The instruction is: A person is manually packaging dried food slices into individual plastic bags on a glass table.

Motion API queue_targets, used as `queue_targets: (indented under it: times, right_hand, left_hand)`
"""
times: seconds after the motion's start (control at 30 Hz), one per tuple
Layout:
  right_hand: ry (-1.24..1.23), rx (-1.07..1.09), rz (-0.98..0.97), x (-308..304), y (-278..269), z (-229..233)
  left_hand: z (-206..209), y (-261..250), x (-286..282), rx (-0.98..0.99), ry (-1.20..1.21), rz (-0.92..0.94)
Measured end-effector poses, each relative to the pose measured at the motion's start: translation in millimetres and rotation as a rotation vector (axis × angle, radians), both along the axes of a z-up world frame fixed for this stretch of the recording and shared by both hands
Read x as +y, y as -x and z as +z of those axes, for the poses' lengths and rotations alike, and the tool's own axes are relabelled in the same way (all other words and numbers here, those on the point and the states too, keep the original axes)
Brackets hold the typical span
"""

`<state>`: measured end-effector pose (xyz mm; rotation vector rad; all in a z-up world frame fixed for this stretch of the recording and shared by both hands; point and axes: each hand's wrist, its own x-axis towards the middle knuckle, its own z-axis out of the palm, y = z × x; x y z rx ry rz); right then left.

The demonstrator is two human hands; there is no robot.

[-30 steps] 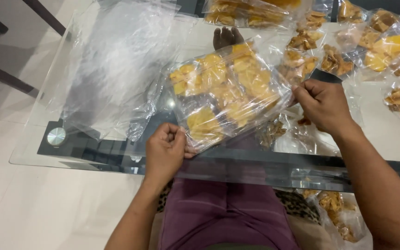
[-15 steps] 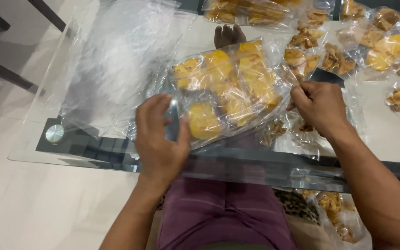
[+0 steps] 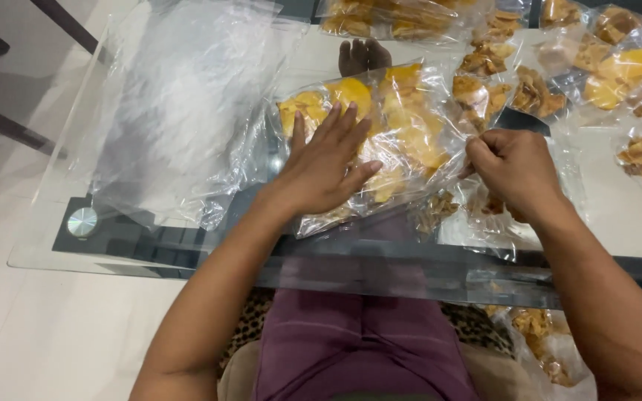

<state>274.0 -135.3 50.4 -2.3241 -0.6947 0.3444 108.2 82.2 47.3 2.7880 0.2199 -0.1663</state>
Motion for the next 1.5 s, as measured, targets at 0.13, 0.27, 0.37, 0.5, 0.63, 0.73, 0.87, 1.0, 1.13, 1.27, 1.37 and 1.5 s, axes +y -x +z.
queue_targets:
  times: [0.13,0.27,0.37,0.5,0.63,0.73,0.87,1.0,1.13,1.27,1.37,1.5]
  right_hand:
    - [-0.032,-0.116,0.067,-9,-5,-2]
    - [-0.117,-0.685,0.616,-18,-23,-19]
    - [0.188,-0.851,0.814,1,-4,-24]
    - [0.323,-1.017,0.826,21,-13,-56]
    - [0.403,-1.053,0.838,29,-16,-56]
    - [0.41,-0.996,0.88,31,-22,-54]
    - [0.423,-0.82,0.894,37,-19,-40]
    - [0.383,-0.79,0.908,42,-17,-31]
    - [0.374,-0.684,0.879,42,-16,-18]
    - [0.051,-0.525,0.811,36,-3,10]
    - [-0.294,-0.496,0.702,23,-12,24]
    - [-0.636,-0.314,0.619,11,-46,12]
  left_hand:
    - [-15,0,10,-0.116,0.118,-0.006]
    - [-24,0,11,-0.185,0.133,0.004]
    - [-29,-3,12,-0.208,0.089,0.002]
    - [-22,0,10,-0.209,0.101,0.008]
    - [-16,3,16,-0.181,0.161,0.02]
    - [-2,0,12,-0.111,0.165,0.046]
    - [20,0,-12,-0.074,-0.114,0.077]
    - [-14,-7,-42,-0.121,-0.544,0.01]
    - [-56,-9,-50,-0.294,-0.654,0.098]
    - [-44,-3,-36,-0.373,-0.366,0.09]
    - [-46,-16,3,-0.279,-0.107,0.174]
    - [11,12,41,-0.38,0.038,0.27]
